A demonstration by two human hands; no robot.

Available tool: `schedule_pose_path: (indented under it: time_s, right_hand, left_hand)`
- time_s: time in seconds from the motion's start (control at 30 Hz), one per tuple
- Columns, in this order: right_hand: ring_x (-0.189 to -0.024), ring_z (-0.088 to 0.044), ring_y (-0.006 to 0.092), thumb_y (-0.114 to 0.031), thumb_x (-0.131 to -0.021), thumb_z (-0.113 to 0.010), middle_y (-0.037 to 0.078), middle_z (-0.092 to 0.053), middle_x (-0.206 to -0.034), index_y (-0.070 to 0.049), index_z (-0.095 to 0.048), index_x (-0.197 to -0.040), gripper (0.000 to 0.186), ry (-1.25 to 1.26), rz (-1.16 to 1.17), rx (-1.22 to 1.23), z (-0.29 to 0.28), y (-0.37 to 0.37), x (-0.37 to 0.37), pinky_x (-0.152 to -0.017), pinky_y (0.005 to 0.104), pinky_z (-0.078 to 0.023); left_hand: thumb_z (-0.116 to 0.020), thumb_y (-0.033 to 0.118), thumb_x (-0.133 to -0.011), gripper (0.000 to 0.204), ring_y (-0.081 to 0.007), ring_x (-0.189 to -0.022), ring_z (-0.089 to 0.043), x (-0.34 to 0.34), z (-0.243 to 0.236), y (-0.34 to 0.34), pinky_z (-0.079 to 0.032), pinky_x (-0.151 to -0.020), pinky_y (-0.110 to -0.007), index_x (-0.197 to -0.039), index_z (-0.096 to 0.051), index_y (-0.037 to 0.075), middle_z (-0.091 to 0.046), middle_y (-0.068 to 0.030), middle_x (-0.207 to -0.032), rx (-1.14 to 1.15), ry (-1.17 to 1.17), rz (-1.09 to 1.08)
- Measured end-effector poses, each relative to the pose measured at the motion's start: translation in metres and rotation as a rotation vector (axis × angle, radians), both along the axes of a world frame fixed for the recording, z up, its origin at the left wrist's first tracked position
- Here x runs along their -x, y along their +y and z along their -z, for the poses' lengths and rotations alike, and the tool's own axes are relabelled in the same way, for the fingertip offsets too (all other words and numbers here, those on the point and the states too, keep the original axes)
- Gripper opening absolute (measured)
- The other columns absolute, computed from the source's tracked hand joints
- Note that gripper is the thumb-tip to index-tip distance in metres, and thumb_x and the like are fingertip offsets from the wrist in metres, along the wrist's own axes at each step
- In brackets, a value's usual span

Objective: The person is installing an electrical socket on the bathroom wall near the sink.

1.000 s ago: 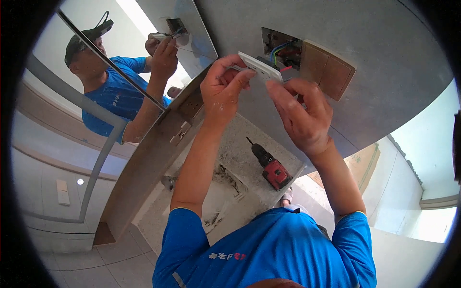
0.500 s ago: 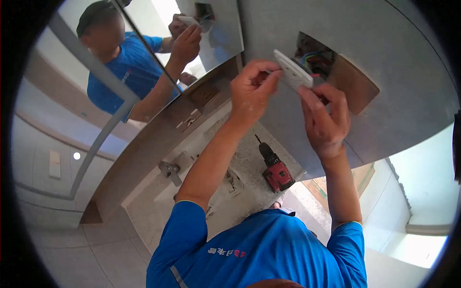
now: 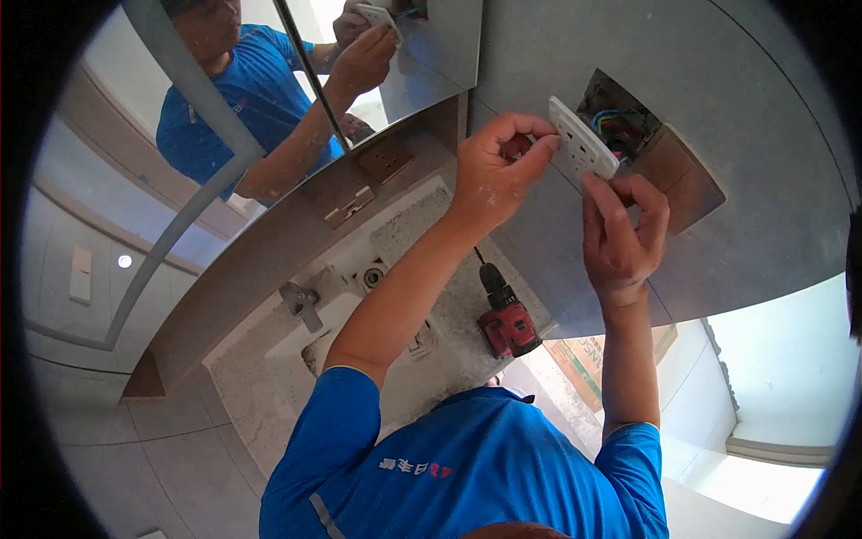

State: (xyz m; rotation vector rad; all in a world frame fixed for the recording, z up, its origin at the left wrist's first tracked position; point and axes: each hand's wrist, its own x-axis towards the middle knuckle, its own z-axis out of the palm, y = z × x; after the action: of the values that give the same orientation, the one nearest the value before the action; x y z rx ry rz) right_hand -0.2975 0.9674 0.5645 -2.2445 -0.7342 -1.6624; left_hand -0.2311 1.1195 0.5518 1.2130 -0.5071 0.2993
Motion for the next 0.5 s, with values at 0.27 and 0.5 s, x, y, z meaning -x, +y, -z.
schedule_pose_path:
  time_s: [0.27, 0.5]
  right_hand:
    - [-0.077, -0.058, 0.0201, -0.001, -0.065, -0.081, 0.006, -0.057, -0.092, -0.011, -0.072, -0.094, 0.031, -0.054, -0.014, -0.042, 0.004, -0.006, -0.002, -0.059, 0.0298, -0.048]
    - [-0.076, -0.058, 0.0211, 0.0, -0.065, -0.081, 0.005, -0.058, -0.089, -0.011, -0.072, -0.093, 0.031, -0.071, -0.023, -0.04, 0.003, -0.002, -0.003, -0.061, 0.0303, -0.048]
  left_hand:
    - [-0.068, 0.006, -0.086, 0.009, -0.0014, -0.063, -0.051, -0.001, -0.001, -0.002, -0.041, -0.053, -0.018, -0.094, -0.065, 0.003, -0.06, 0.0025, -0.073, -0.021, 0.008, 0.029]
    - [-0.067, 0.004, -0.086, 0.022, -0.0014, -0.068, -0.053, -0.006, 0.009, 0.001, -0.042, -0.056, -0.017, -0.107, -0.059, 0.004, -0.061, -0.0012, -0.098, 0.012, -0.089, 0.025]
